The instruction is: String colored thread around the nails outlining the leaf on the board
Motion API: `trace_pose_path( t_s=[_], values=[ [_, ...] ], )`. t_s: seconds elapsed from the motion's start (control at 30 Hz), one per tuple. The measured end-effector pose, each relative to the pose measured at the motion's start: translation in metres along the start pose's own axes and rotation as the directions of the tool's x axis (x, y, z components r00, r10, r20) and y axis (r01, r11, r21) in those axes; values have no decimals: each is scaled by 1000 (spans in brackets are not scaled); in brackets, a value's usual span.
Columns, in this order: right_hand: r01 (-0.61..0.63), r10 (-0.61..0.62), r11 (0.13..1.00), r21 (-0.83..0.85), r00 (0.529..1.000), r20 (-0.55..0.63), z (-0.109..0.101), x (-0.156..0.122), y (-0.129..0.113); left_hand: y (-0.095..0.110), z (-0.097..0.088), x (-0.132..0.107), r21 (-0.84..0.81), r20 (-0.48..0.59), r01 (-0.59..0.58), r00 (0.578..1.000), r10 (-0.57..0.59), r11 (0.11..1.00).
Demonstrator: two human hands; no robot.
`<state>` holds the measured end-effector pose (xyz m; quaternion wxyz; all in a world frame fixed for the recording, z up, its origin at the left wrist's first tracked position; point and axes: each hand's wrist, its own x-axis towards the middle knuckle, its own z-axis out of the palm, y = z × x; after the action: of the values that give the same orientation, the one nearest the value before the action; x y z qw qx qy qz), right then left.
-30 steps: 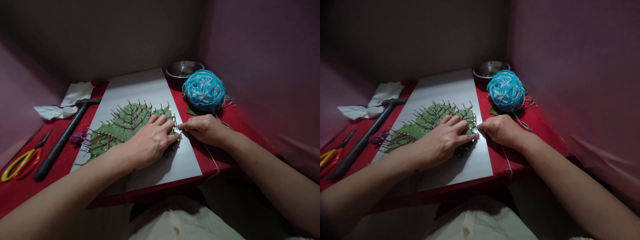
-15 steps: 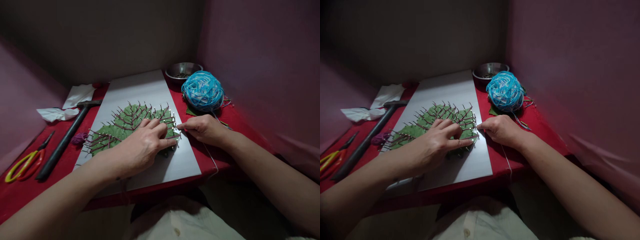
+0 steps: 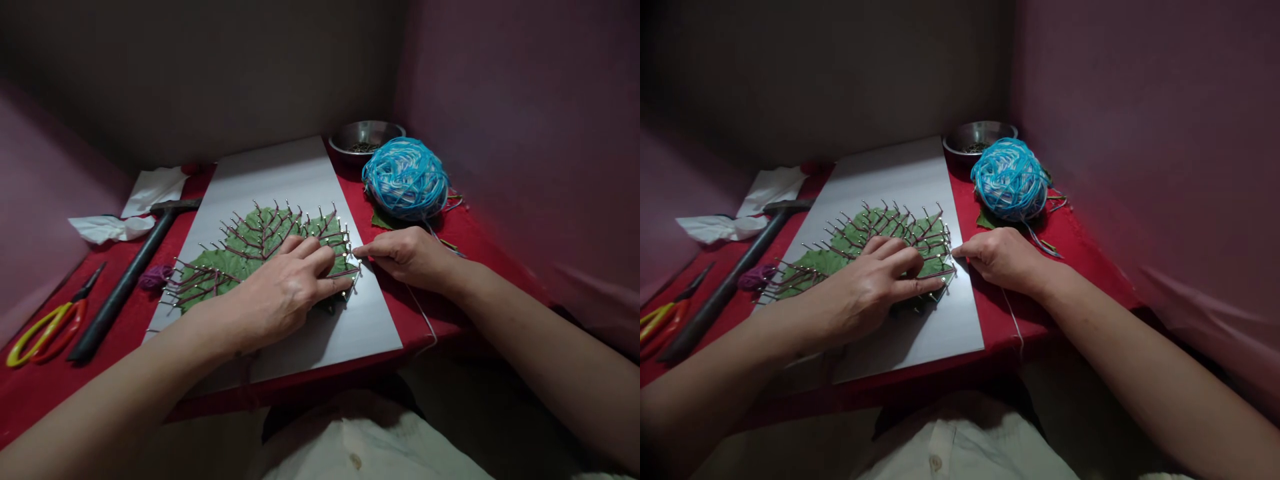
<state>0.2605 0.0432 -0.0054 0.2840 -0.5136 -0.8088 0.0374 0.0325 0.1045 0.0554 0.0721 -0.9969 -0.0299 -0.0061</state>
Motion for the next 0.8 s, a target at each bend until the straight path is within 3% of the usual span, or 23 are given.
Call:
trace_pose_path(
  t_s=[0.37,0.63,0.8],
  values=[
    [1,-1,1000,-7,1000,7,0,0,1,0,5,2,-74,1,-24,1000,24,997],
    [-2,2,1000,-2,1000,5,0,-1,1,-7,3,-1,-75,-48,134,989,-138,988],
    [-14,14,1000,-9,1000,4,0,-1,0,-10,7,6,3,8,139,990,-139,990]
  ],
)
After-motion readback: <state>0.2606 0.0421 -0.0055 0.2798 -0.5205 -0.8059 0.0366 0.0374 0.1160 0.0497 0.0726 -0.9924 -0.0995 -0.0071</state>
